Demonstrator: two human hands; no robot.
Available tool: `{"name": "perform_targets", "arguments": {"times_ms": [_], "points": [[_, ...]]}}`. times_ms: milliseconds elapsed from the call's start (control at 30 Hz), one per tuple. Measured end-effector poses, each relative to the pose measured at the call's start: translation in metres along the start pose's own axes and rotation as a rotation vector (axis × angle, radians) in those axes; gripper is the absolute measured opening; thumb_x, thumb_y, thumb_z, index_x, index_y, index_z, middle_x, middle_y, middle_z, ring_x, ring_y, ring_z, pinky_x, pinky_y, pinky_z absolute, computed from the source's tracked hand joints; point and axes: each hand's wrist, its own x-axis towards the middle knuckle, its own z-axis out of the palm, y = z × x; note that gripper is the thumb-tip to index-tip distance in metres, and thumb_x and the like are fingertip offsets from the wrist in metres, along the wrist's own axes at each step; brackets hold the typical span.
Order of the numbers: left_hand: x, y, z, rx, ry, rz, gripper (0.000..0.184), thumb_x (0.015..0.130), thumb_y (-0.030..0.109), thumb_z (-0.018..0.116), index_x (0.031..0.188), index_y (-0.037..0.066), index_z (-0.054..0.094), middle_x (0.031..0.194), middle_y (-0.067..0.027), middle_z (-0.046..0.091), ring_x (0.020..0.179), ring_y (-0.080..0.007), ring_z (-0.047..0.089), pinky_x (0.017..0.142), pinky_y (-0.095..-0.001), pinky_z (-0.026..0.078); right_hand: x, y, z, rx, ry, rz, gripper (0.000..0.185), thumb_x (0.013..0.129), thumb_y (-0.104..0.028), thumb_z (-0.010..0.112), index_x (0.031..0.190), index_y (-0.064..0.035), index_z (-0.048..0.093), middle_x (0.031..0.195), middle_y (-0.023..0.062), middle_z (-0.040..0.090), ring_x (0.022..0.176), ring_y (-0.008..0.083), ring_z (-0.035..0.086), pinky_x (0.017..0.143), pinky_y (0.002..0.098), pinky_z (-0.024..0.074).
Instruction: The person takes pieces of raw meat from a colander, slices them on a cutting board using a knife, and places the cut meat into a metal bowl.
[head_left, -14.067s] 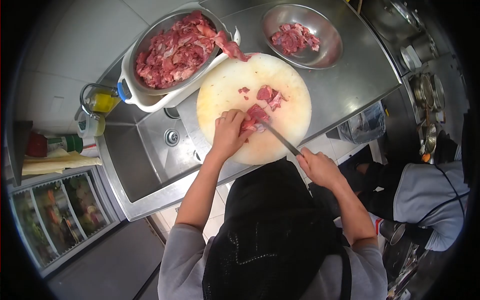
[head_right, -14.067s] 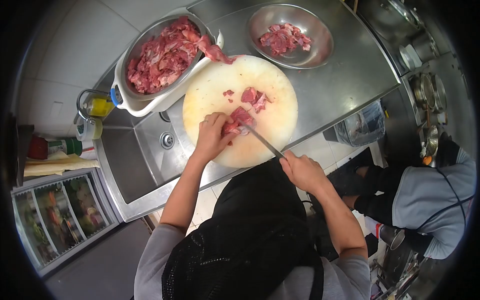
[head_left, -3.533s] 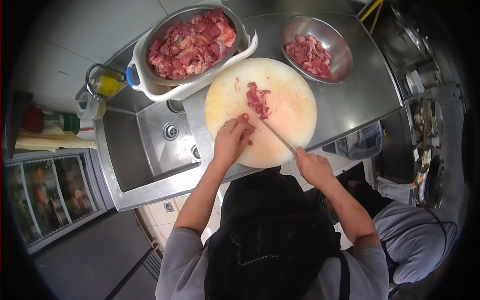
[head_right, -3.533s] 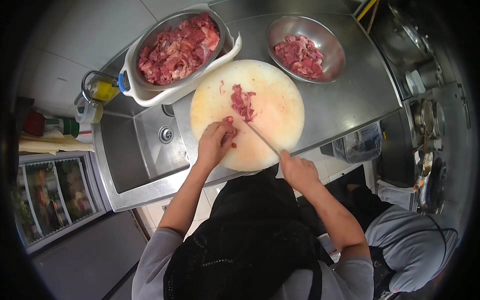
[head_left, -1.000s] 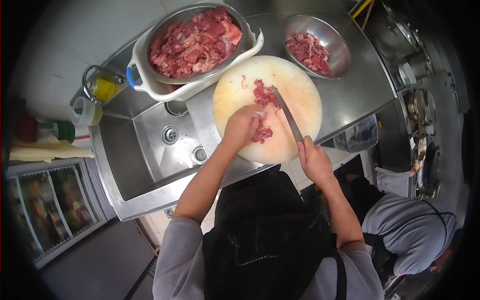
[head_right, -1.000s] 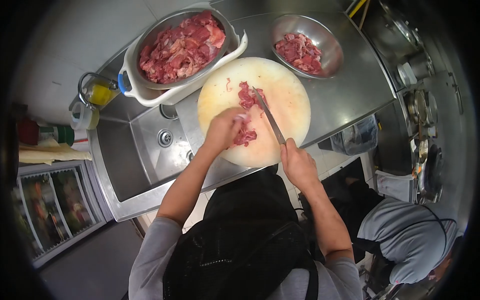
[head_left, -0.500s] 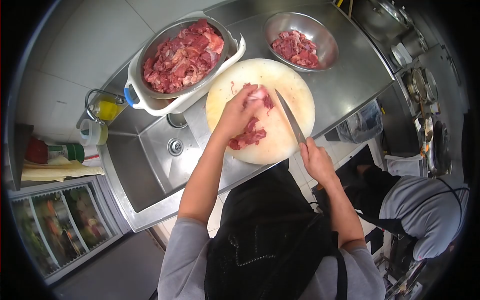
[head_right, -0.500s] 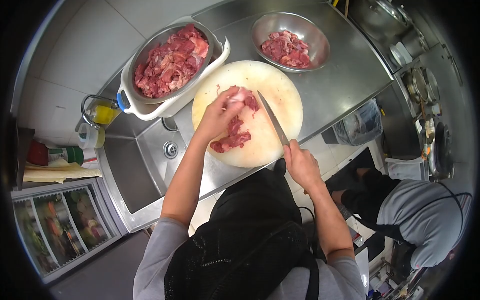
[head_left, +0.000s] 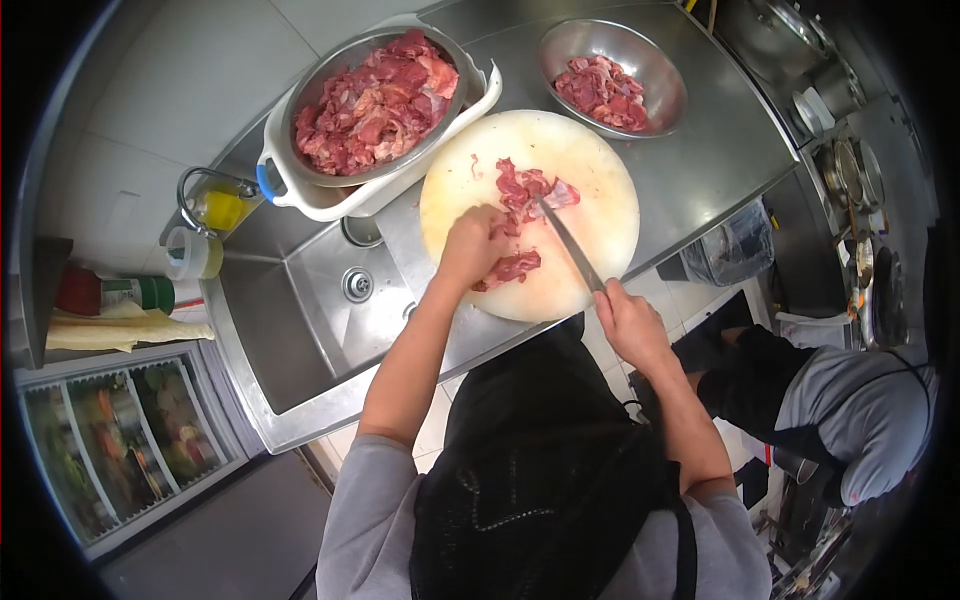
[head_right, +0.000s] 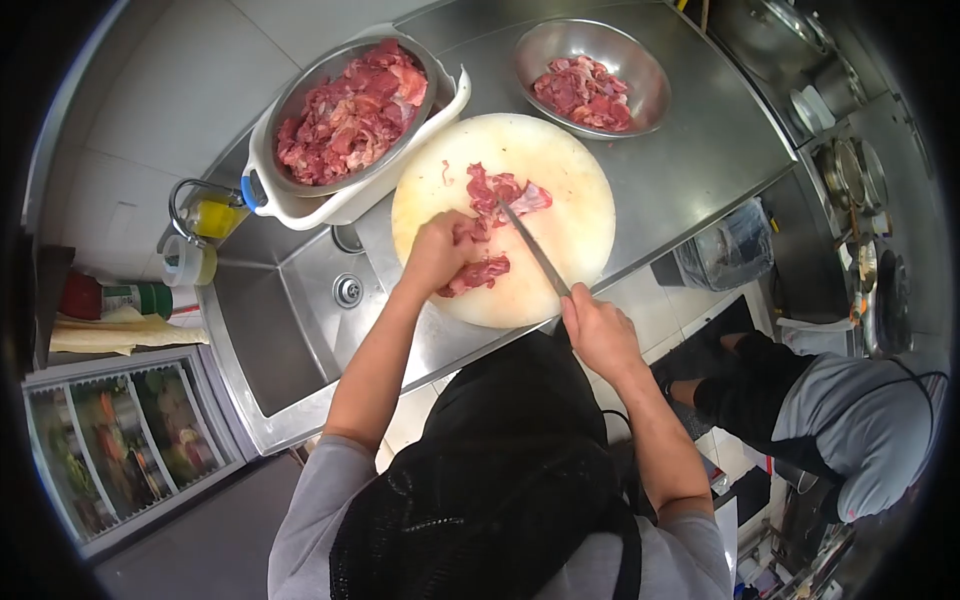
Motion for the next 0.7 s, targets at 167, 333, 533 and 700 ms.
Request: {"name": "perform_targets", "arguments": {"times_ms": [167,333,533,700], "points": [[0.040,0.002,-0.031,-0.453,-0.055,-0.094,0.030,0.106,0.019,0.076,0.128,-0.002,0.074,0.109,-0.0137,0.082,0.098,-0.0230,0.078,0.091,-0.0367,0.061,-0.001,0.008,-0.013,0.010,0.080,0.053,0.027,0.114,-0.031,0.056,0.108,-0.0047,0.056,0.079,0.0270,0.072,0.078,0.0549,0.071,0.073,0.0658,0.0549],[0.022,0.009,-0.049,-0.113,0.120,0.089,0.034,0.101,0.024,0.081,0.124,0.000,0.074,0.115,-0.0168,0.077,0.107,-0.0315,0.073,0.091,-0.0435,0.059,-0.007,0.016,-0.010,0.028,0.129,0.034,0.026,0.114,-0.030,0.057,0.107,-0.0049,0.056,0.077,0.0252,0.073,0.076,0.0530,0.072,0.071,0.0651,0.0558],[-0.085,0.002,-0.022,0.012,-0.006,0.223,0.039,0.089,0.015,0.089,0.121,0.003,0.072,0.113,-0.0156,0.072,0.102,-0.0365,0.067,0.092,-0.0456,0.056,-0.022,-0.003,0.024,-0.032,0.010,-0.109,0.023,0.112,-0.028,0.059,0.107,-0.0059,0.057,0.077,0.0237,0.074,0.073,0.0503,0.073,0.069,0.0625,0.0584],[-0.095,0.004,-0.024,-0.037,0.197,0.172,0.035,0.090,0.012,0.088,0.120,0.004,0.072,0.111,-0.0143,0.071,0.102,-0.0368,0.066,0.090,-0.0452,0.056,-0.020,-0.021,0.037,-0.052,-0.097,-0.125,0.023,0.111,-0.029,0.059,0.107,-0.0060,0.058,0.077,0.0221,0.074,0.074,0.0490,0.074,0.069,0.0613,0.0595]]}}
